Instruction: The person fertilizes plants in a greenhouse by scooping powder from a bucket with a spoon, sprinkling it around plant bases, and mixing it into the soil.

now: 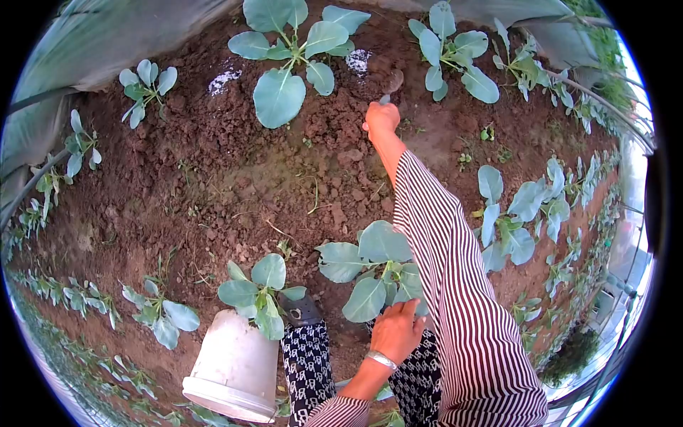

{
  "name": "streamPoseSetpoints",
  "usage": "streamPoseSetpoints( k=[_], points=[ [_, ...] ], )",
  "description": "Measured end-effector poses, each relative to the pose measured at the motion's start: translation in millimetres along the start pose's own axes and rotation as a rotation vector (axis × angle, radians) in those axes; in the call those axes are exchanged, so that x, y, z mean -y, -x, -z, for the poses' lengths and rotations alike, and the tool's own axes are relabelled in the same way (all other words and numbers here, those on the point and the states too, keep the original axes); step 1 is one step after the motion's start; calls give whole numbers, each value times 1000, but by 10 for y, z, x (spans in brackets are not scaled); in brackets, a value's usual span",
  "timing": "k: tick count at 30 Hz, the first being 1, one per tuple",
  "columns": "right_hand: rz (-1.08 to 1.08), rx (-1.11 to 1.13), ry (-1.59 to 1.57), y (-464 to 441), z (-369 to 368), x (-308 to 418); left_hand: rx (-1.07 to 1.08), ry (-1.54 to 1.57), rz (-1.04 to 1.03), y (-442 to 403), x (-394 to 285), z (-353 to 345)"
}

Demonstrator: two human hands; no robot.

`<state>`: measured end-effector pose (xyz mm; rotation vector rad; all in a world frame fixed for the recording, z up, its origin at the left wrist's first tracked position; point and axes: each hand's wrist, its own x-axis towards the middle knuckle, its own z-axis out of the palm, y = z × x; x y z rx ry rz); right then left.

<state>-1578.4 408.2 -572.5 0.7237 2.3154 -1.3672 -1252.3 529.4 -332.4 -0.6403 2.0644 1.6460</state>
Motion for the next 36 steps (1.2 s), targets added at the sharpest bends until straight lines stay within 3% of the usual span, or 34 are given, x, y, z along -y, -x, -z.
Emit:
streamPoseSetpoints(
  k=[3,4,7,9,11,14,18,23,24,27,30,33,34,36],
  points=[
    [554,29,304,-323,81,-192,-16,1,-21,21,80,-102],
    [560,75,405,-170,216,-54,2,-9,-16,23,84,-85],
    [876,-102,536,5,638,-312,-35,-24,-28,37,105,-48],
    [952,-16,634,374,1083,-503,-43,-3,-30,29,116,-23],
    [880,148,783,710,1427,-708,-47,16,-27,31,125,-16],
    [871,349,1124,829,1547,-1015,-33,27,-23,61,145,-30],
    [951,237,1090,541,1102,-1000,-27,7,-25,56,199,-54],
    [888,46,918,239,663,-637,29,-65,29,89,185,-40],
    [879,-5,870,157,586,-547,-51,-16,-35,94,205,-73],
    [996,33,717,-366,533,-235,10,-16,-15,111,182,-102],
    [1214,-93,446,-399,677,-158,-25,25,-25,87,117,-60],
    [233,274,-243,17,785,147,-23,76,-28,85,100,-49],
    [87,314,-552,-4,681,210,-21,75,-35,91,108,-73],
    [-122,460,-804,-410,420,159,-10,57,-29,90,129,-101]
  ],
)
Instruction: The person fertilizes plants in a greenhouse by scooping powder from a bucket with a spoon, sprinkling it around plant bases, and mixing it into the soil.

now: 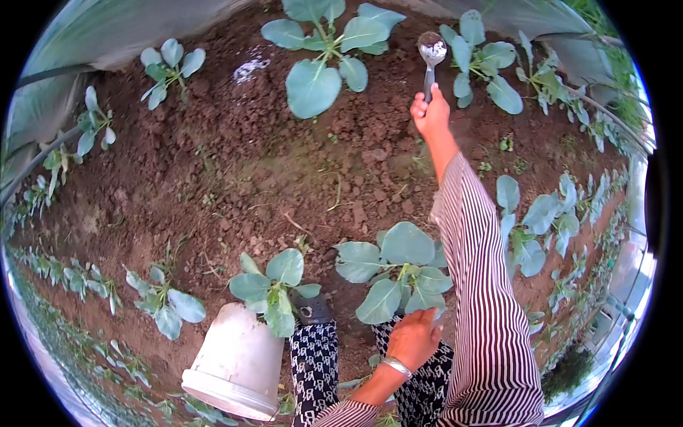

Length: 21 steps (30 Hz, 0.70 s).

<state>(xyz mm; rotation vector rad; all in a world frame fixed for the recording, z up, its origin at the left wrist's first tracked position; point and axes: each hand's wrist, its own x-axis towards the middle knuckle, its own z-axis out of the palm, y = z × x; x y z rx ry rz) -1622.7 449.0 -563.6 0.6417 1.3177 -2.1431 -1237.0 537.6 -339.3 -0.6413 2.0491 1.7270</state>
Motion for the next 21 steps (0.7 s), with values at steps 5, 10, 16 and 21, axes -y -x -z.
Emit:
streamPoseSetpoints(
  k=[5,10,16,21],
  points=[
    [43,-189,665,175,-245,-140,-9,-11,60,40,29,115],
    [127,-12,945,1190,411,-503,36,62,66,38,-4,252],
    [846,731,1519,1607,22,-1504,25,114,94,79,86,473],
    [996,636,1951,1089,-726,-2003,-35,138,136,158,367,588]
  ],
)
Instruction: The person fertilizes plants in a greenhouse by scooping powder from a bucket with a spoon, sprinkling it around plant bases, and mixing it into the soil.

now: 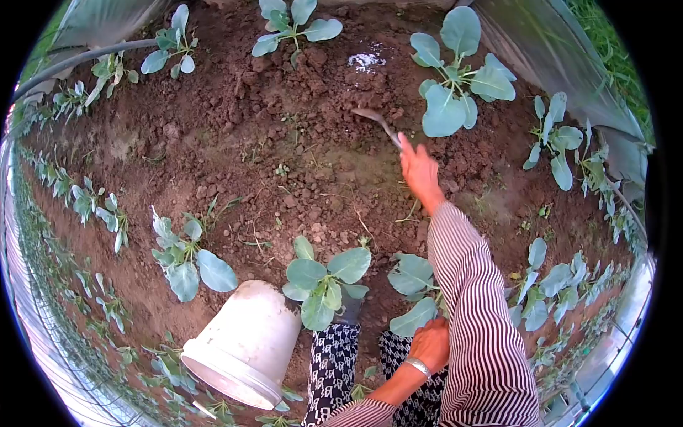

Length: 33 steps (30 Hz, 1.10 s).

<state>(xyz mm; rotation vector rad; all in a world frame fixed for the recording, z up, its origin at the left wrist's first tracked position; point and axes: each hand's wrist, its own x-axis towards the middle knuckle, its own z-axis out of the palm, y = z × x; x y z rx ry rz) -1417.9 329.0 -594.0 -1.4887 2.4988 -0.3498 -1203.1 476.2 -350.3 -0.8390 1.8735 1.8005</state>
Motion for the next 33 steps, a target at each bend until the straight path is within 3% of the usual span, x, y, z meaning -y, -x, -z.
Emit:
streamPoseSetpoints(
  k=[3,9,12,13,16,17,18,20,23,24,25,26,28,30,32,33],
  points=[
    [-56,6,14,-241,-6,80,-10,51,93,55,36,145],
    [-205,-91,-95,-829,-217,241,7,55,29,49,19,217],
    [-283,-124,-489,-998,-261,162,34,43,10,21,5,286],
    [-638,48,-957,-981,58,407,31,59,6,20,-6,295],
    [-785,147,-1100,-937,237,570,-40,115,3,33,-15,290],
    [-713,123,-930,-887,288,682,-75,145,16,25,-25,294],
    [-444,-10,-740,-866,146,692,-109,175,30,19,-28,290],
    [-107,-184,-606,-915,80,976,-151,198,-17,8,55,226],
    [2,89,-391,-1142,80,1492,-77,158,-54,4,108,218],
    [77,135,-236,-1219,55,1563,-41,308,76,13,51,298],
    [46,257,-173,-1289,51,1556,-6,455,205,15,-22,396],
    [-157,403,-215,-1477,88,1501,0,362,131,7,33,418],
    [-85,173,-145,-1425,69,1201,-9,175,-15,-5,150,456],
    [-122,40,-178,-1366,63,1008,-94,234,16,-1,9,659],
    [-308,-88,-276,-1453,-1,815,-147,212,-89,-3,66,604],
    [-249,-206,-327,-1577,-124,606,-156,213,-93,-13,80,550]
  ],
)
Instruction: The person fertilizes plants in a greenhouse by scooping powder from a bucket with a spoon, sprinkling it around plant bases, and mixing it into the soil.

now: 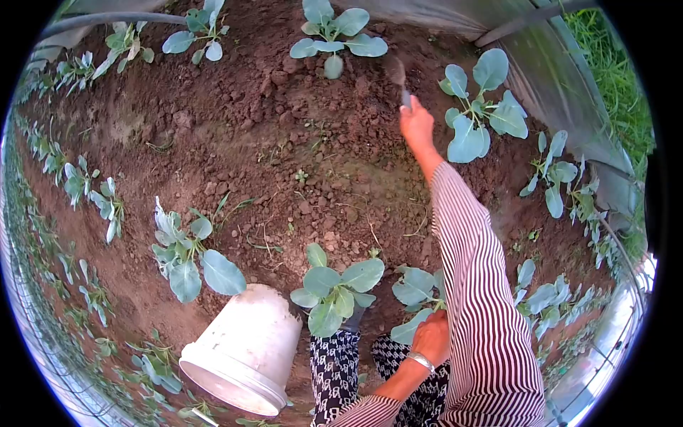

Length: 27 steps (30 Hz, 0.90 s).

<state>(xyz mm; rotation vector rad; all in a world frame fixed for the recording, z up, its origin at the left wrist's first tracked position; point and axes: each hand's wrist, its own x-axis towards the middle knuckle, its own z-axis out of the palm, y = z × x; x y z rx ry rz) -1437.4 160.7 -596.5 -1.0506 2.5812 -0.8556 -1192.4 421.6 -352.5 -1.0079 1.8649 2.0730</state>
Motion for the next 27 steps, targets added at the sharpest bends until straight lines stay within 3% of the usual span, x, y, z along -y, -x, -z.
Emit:
streamPoseSetpoints(
  k=[1,3,7,8,11,12,16,19,20,23,25,26,27],
  points=[
    [69,-100,-71,-102,33,-29,-6,0,-7,-8,-5,-24],
    [-107,-1,-134,-171,301,-4,-54,0,-20,-25,-40,-42],
    [-470,-8,-967,-32,669,350,-141,78,-84,-23,-37,-104],
    [-457,-48,-1096,-40,679,439,-145,107,-84,-26,-56,-127],
    [-624,89,-906,-34,342,129,-55,80,12,-12,-218,-21],
    [-931,323,-890,-108,384,67,-43,50,3,-44,-175,-84],
    [-697,152,-977,105,582,210,-116,38,-80,-50,-81,-107],
    [-386,29,-752,580,753,130,-141,125,-19,-49,-60,-180],
    [-230,-81,-435,664,606,-128,-138,135,-10,-48,-56,-209],
    [141,-11,-59,399,138,-807,-6,39,30,-29,-168,-51],
    [-360,132,-158,53,95,-414,-19,22,-14,-18,-170,-38],
    [-618,175,-248,-50,124,-239,98,-26,74,-45,-183,-9],
    [-652,153,-333,-80,187,-145,98,-33,65,-50,-191,-2]
  ],
)
